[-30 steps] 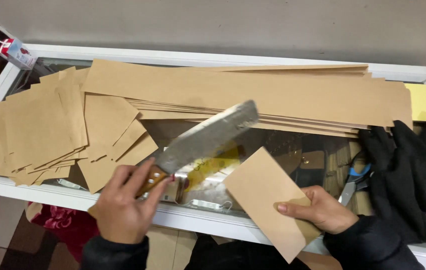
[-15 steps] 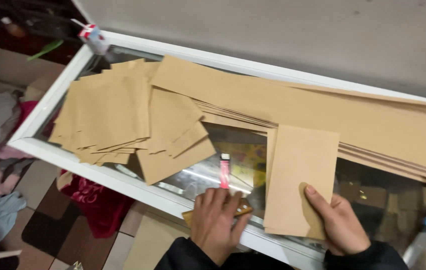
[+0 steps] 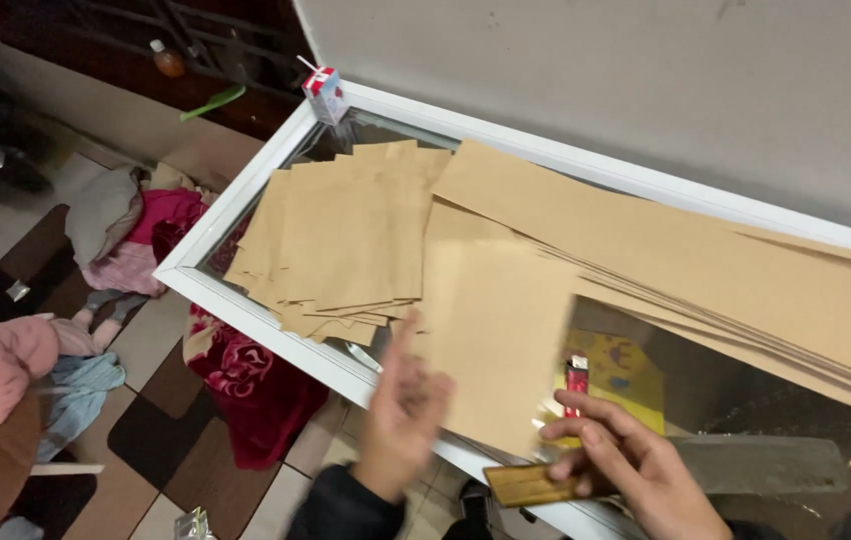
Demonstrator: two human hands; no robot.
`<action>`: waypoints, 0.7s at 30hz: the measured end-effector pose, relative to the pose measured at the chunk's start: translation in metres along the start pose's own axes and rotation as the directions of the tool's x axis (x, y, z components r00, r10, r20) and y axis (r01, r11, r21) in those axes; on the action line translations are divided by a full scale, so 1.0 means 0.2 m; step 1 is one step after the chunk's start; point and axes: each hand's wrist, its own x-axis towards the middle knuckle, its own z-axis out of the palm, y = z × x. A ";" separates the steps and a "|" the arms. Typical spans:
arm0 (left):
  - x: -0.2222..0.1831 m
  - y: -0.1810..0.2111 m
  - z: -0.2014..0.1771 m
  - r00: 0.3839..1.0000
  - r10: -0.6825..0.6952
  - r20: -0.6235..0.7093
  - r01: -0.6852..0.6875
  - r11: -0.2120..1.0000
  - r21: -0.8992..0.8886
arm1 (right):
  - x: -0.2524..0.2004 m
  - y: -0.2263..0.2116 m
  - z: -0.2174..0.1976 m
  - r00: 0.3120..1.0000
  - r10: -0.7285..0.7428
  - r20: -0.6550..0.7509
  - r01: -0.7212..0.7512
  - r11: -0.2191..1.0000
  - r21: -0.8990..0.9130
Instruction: Folding brown paper strips and cutting them into smaller pieces using a large knife and a lighter.
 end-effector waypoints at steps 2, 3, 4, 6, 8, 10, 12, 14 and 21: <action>0.17 -0.04 -0.29 0.989 -0.083 -0.126 0.098 0.988 0.121 | 0.00 -0.04 0.01 0.998 0.047 -0.048 -0.047 0.999 0.003; 0.25 -0.06 -0.42 0.955 -0.151 -0.255 0.212 0.950 0.229 | 0.00 -0.07 0.01 0.991 0.095 -0.096 -0.094 0.995 0.013; 0.32 0.03 -0.49 0.955 -0.154 -0.252 0.213 0.950 0.227 | 0.00 -0.07 0.02 0.990 0.097 -0.100 -0.096 0.995 0.013; 0.45 0.21 -0.61 0.899 -0.260 -0.352 0.327 0.934 0.145 | -0.01 -0.07 0.02 0.974 0.096 -0.203 -0.093 0.995 0.023; 0.56 0.21 -0.72 0.892 -0.258 -0.371 0.347 0.916 0.200 | -0.03 -0.05 0.04 0.969 0.100 -0.227 -0.096 0.995 0.029; 0.64 0.09 -0.81 0.890 -0.253 -0.380 0.363 0.896 0.256 | -0.03 0.00 0.01 0.960 0.103 -0.259 -0.096 0.995 0.038; 0.66 -0.13 -0.88 0.862 0.415 -0.293 -0.011 0.592 0.806 | -0.03 0.11 -0.06 0.964 0.021 -0.266 -0.011 0.999 0.038; 0.58 -0.09 -0.75 0.836 0.531 -0.135 -0.181 0.501 0.846 | -0.07 0.17 -0.11 0.959 -0.048 -0.279 0.058 0.998 0.026; 0.02 -0.04 0.14 0.659 0.633 0.407 -0.743 0.463 0.484 | -0.23 0.23 -0.23 0.823 -0.162 -0.544 0.217 0.975 0.037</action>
